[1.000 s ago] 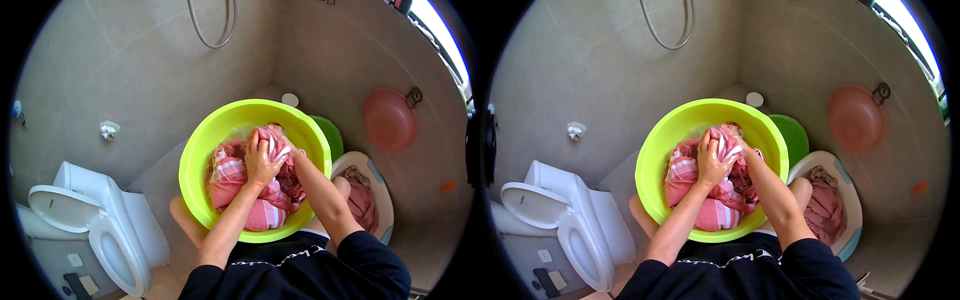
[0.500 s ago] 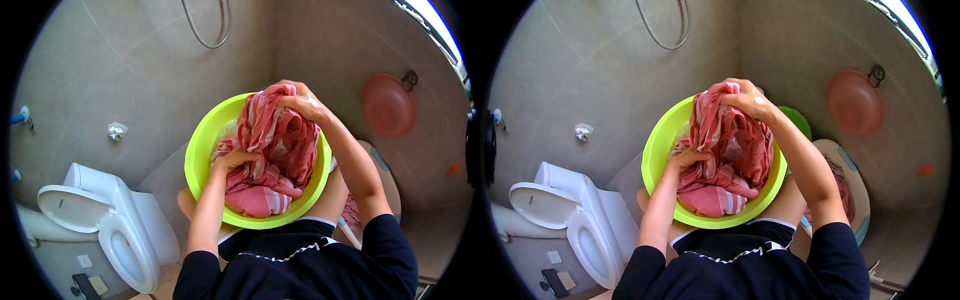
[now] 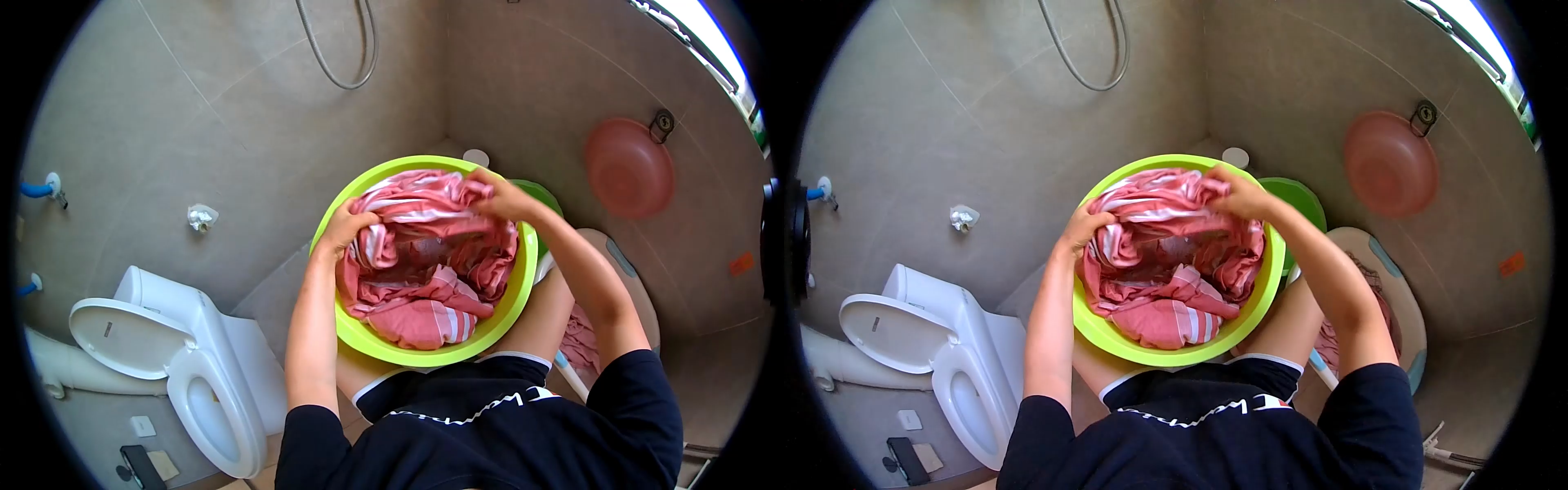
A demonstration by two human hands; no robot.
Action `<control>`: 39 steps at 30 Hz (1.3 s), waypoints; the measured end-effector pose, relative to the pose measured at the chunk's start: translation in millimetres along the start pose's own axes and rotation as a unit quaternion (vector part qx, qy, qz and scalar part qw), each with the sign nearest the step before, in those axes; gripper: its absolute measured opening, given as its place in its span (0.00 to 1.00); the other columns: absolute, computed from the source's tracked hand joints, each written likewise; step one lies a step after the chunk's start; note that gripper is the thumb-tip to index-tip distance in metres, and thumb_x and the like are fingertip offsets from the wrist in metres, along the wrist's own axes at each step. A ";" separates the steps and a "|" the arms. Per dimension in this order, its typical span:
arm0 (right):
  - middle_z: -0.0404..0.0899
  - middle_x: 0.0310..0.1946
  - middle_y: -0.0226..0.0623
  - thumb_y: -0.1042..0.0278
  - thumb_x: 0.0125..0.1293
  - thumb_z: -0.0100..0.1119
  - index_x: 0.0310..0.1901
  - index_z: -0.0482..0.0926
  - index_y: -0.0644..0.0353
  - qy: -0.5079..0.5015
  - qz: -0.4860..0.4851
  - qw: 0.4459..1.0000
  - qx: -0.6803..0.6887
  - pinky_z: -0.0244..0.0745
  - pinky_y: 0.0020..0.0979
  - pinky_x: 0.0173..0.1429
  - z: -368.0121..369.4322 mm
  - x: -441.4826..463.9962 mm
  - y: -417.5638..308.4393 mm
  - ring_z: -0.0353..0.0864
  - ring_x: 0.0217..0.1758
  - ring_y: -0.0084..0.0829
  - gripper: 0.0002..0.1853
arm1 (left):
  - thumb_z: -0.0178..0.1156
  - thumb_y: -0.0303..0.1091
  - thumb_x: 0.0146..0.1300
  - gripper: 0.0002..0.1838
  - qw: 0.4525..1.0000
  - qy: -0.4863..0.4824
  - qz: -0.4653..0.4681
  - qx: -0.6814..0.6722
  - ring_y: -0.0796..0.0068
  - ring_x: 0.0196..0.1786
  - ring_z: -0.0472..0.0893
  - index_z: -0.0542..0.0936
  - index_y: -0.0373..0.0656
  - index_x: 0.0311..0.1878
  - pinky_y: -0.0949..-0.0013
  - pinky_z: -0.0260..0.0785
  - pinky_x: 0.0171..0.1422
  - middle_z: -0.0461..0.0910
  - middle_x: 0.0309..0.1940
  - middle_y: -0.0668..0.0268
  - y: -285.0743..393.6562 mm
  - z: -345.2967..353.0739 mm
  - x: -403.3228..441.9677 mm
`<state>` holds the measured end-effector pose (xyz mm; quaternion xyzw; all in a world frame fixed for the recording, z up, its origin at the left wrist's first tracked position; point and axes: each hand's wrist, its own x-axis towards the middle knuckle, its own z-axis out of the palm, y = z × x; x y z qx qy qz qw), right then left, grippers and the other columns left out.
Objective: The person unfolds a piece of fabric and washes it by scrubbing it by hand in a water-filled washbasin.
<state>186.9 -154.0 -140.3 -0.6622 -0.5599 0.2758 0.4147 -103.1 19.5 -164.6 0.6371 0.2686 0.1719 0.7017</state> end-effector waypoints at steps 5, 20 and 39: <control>0.71 0.54 0.46 0.53 0.50 0.69 0.60 0.64 0.55 -0.225 0.095 0.961 -0.130 0.64 0.35 0.61 28.4 -18.3 -43.3 0.70 0.59 0.40 0.37 | 0.62 0.25 0.48 0.24 0.994 0.103 0.034 -0.027 0.74 0.42 0.79 0.73 0.34 0.52 0.71 0.72 0.52 0.79 0.41 0.62 24.2 1.8 -10.4; 0.80 0.43 0.54 0.63 0.40 0.72 0.70 0.53 0.60 -0.144 -0.105 0.983 -0.051 0.72 0.38 0.54 32.2 33.8 -112.5 0.80 0.48 0.49 0.54 | 0.73 0.37 0.48 0.40 0.992 -0.035 0.107 -0.061 0.70 0.51 0.75 0.64 0.34 0.61 0.67 0.68 0.60 0.74 0.48 0.58 81.3 43.8 -13.4; 0.82 0.41 0.46 0.74 0.43 0.66 0.50 0.76 0.63 0.173 -0.229 0.957 -0.047 0.75 0.32 0.53 -9.5 -17.3 -188.2 0.82 0.44 0.36 0.26 | 0.71 0.31 0.45 0.33 0.963 0.029 0.189 0.188 0.67 0.56 0.74 0.72 0.38 0.58 0.65 0.65 0.61 0.76 0.53 0.62 -71.3 94.0 34.4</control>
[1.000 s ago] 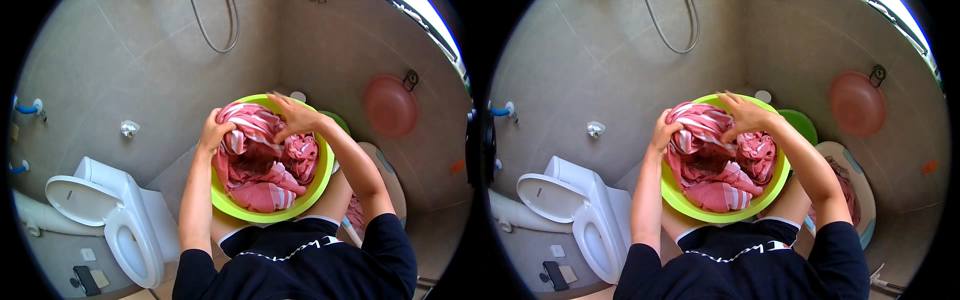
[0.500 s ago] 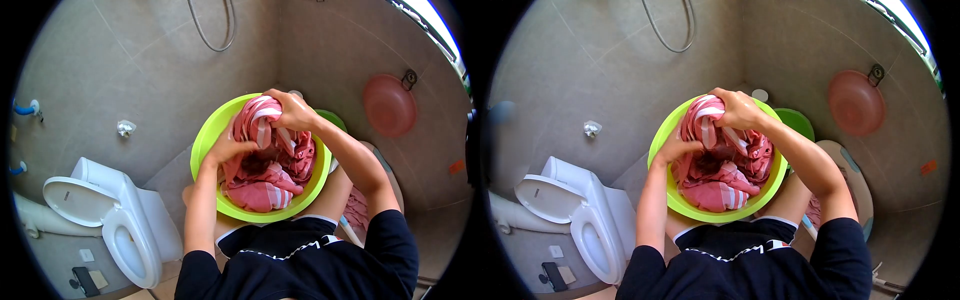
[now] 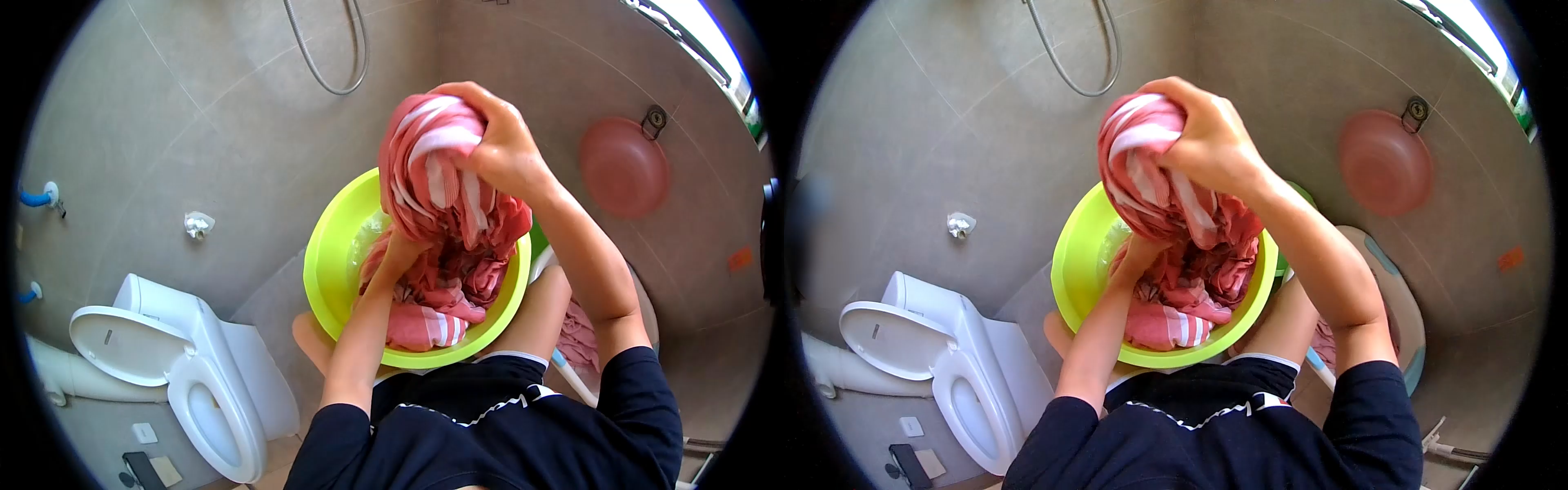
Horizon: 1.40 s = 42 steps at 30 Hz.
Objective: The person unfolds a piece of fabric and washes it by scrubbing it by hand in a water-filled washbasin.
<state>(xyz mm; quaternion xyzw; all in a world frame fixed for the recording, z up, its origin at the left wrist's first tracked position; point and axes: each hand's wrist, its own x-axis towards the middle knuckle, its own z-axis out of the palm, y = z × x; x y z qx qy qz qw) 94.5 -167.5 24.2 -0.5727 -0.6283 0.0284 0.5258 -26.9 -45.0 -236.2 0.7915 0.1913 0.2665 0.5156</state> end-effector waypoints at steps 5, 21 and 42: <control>0.80 0.41 0.36 0.75 0.48 0.64 0.53 0.74 0.63 0.129 0.108 0.977 0.131 0.73 0.27 0.52 -30.9 4.5 51.1 0.78 0.44 0.27 0.26 | 0.62 0.24 0.52 0.28 0.938 0.069 -0.160 -0.299 0.68 0.52 0.78 0.72 0.41 0.59 0.65 0.70 0.58 0.77 0.53 0.63 37.9 -27.4 -12.9; 0.78 0.48 0.34 0.71 0.54 0.61 0.55 0.73 0.60 0.055 0.202 0.941 0.265 0.70 0.28 0.56 -23.0 -40.5 122.5 0.75 0.50 0.26 0.24 | 0.56 0.32 0.59 0.17 0.952 -0.036 -0.020 -0.302 0.69 0.48 0.80 0.77 0.34 0.50 0.66 0.70 0.58 0.81 0.46 0.59 285.7 -123.7 39.0; 0.58 0.66 0.51 0.47 0.49 0.63 0.66 0.61 0.38 -0.361 0.131 0.836 -0.392 0.67 0.47 0.62 144.0 -106.4 202.4 0.62 0.66 0.52 0.40 | 0.63 0.61 0.46 0.55 0.831 -0.170 -0.255 0.465 0.40 0.71 0.53 0.45 0.57 0.75 0.44 0.53 0.70 0.42 0.74 0.50 -14.8 -29.7 9.1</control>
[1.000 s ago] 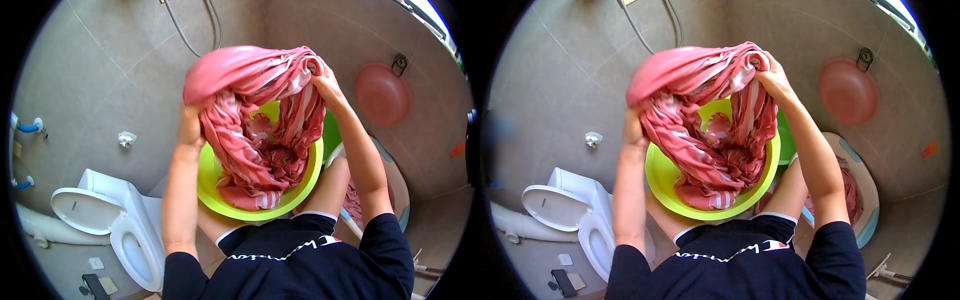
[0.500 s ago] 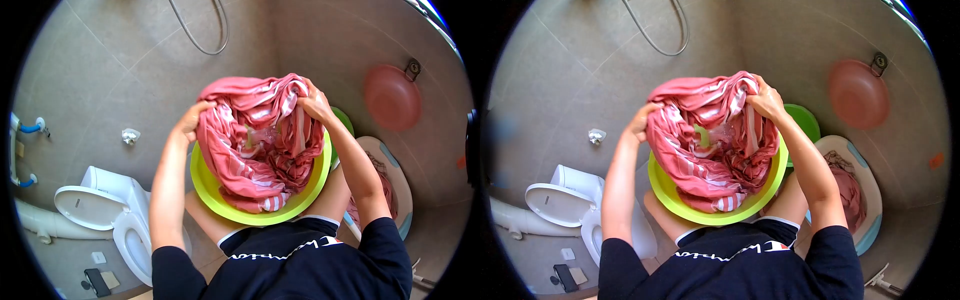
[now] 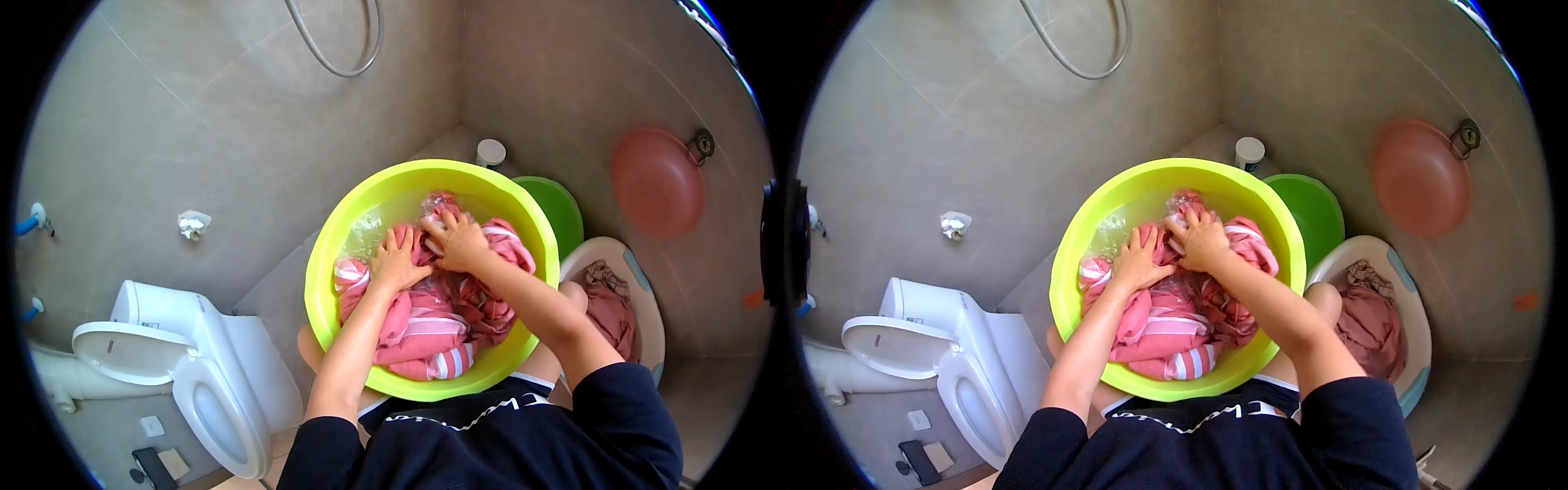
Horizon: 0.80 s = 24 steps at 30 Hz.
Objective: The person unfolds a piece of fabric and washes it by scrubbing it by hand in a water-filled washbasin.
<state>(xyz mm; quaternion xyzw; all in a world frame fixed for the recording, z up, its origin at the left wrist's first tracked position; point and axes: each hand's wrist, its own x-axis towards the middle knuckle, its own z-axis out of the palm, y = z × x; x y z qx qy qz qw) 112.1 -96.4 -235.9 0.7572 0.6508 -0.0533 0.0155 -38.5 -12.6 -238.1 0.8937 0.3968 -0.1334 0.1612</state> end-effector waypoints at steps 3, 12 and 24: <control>0.65 0.62 0.52 0.50 0.50 0.62 0.64 0.67 0.36 -0.022 0.005 1.000 0.020 0.69 0.45 0.60 24.3 20.8 -1.0 0.70 0.60 0.53 0.35 | 0.62 0.61 0.47 0.51 0.999 0.033 0.011 0.014 0.42 0.69 0.59 0.53 0.54 0.73 0.45 0.56 0.68 0.49 0.73 0.49 -3.3 26.4 14.5; 0.74 0.57 0.47 0.60 0.50 0.62 0.61 0.70 0.58 -0.046 0.142 0.895 0.422 0.66 0.35 0.64 55.0 49.3 36.4 0.73 0.60 0.41 0.33 | 0.62 0.47 0.55 0.31 0.972 -0.057 -0.141 -0.181 0.56 0.64 0.70 0.73 0.43 0.61 0.59 0.62 0.66 0.69 0.62 0.49 -26.2 24.6 50.3; 0.80 0.46 0.42 0.46 0.63 0.55 0.54 0.75 0.63 0.068 -0.011 0.793 0.606 0.72 0.30 0.52 103.2 43.2 60.6 0.79 0.47 0.33 0.28 | 0.70 0.43 0.52 0.21 0.879 0.290 0.126 -0.356 0.58 0.42 0.82 0.79 0.42 0.45 0.64 0.72 0.46 0.82 0.37 0.56 57.7 -13.3 12.3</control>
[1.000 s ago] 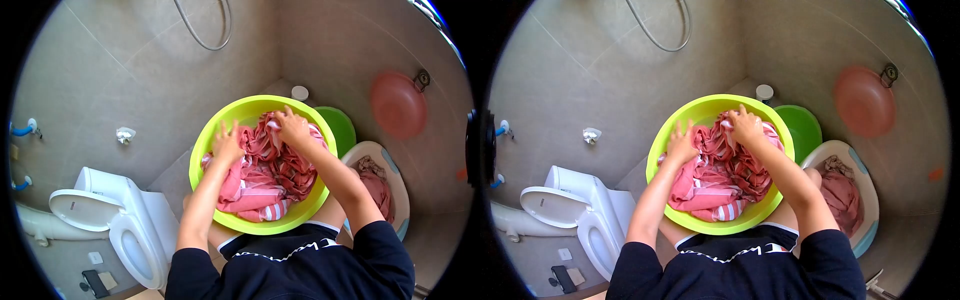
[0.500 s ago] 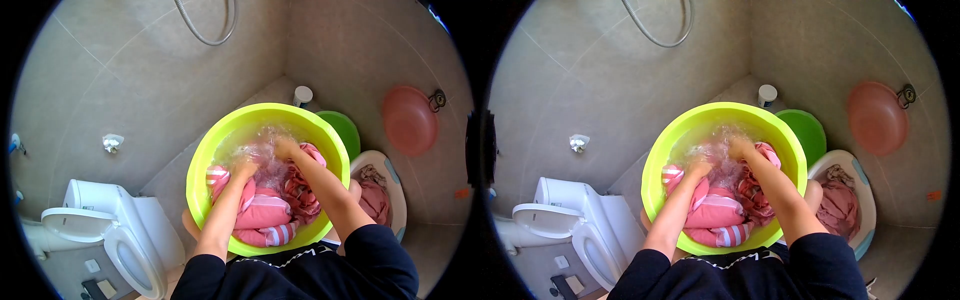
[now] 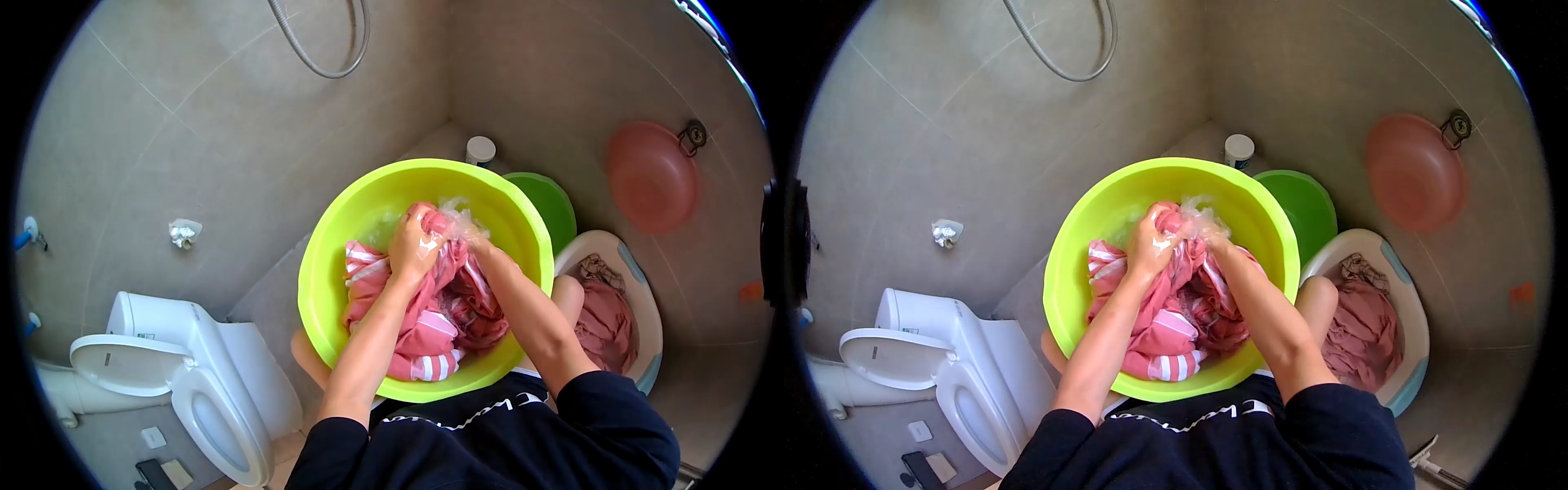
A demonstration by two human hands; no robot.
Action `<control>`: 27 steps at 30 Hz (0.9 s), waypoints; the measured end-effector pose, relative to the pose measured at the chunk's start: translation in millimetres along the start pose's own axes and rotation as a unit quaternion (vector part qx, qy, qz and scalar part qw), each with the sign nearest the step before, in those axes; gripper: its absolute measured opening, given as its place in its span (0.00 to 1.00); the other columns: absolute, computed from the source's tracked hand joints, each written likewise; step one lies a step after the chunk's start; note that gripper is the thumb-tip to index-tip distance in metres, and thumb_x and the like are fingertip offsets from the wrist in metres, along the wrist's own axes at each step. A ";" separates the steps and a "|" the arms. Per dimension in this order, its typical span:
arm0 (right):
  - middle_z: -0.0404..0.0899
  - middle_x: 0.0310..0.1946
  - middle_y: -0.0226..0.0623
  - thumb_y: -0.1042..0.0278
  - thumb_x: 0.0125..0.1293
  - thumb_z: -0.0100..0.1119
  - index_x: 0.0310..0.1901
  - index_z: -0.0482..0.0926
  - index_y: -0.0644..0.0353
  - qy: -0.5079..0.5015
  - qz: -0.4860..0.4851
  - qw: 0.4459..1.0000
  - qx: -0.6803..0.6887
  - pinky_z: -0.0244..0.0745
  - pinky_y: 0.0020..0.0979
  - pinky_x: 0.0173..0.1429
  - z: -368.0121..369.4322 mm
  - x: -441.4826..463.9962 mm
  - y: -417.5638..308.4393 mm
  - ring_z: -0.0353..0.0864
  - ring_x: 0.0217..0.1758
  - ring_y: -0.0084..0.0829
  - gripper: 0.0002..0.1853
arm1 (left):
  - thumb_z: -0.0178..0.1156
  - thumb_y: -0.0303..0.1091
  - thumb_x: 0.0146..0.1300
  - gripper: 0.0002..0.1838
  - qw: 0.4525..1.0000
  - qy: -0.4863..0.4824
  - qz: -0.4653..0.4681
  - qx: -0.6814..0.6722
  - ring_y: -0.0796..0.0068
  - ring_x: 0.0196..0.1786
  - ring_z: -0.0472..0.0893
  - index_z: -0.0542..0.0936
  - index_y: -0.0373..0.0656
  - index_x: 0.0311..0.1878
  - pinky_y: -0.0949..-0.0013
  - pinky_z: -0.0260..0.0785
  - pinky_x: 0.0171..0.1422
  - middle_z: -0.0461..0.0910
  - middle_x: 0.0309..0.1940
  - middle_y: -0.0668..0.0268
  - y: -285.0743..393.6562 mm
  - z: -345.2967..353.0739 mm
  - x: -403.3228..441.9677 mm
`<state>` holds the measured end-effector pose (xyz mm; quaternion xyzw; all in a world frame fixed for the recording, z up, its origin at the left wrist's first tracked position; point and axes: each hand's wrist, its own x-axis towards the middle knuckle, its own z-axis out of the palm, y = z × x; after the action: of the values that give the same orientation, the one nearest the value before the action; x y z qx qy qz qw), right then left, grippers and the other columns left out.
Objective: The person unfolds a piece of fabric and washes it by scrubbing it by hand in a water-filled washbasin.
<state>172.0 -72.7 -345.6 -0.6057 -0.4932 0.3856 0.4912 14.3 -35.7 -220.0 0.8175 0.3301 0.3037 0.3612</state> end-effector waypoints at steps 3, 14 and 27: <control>0.81 0.45 0.47 0.45 0.60 0.56 0.50 0.78 0.63 0.094 0.202 0.971 0.082 0.71 0.32 0.53 6.5 -26.8 -34.8 0.79 0.48 0.35 0.28 | 0.68 0.46 0.52 0.21 0.994 -0.060 -0.094 0.017 0.58 0.41 0.82 0.80 0.42 0.43 0.64 0.72 0.46 0.82 0.35 0.55 10.6 -9.5 12.2; 0.83 0.35 0.37 0.56 0.57 0.63 0.44 0.80 0.62 0.250 0.090 0.964 0.027 0.74 0.30 0.45 -86.4 -30.4 -143.4 0.80 0.36 0.28 0.19 | 0.55 0.72 0.52 0.55 0.898 -0.351 -0.260 0.051 0.57 0.67 0.66 0.56 0.37 0.70 0.63 0.58 0.70 0.62 0.67 0.47 -23.0 -64.6 -40.3; 0.63 0.66 0.40 0.36 0.53 0.59 0.60 0.72 0.36 0.037 0.105 0.842 -0.529 0.62 0.53 0.65 61.1 -7.7 -64.9 0.64 0.65 0.54 0.32 | 0.57 0.72 0.44 0.44 0.873 -0.347 -0.221 0.261 0.52 0.51 0.80 0.82 0.34 0.44 0.58 0.70 0.57 0.79 0.47 0.43 -22.8 -13.8 -63.7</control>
<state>98.0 -65.1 -295.9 -0.8354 -0.5370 0.0932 0.0708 -41.2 -66.7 -246.8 0.8404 0.4231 -0.1847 0.2839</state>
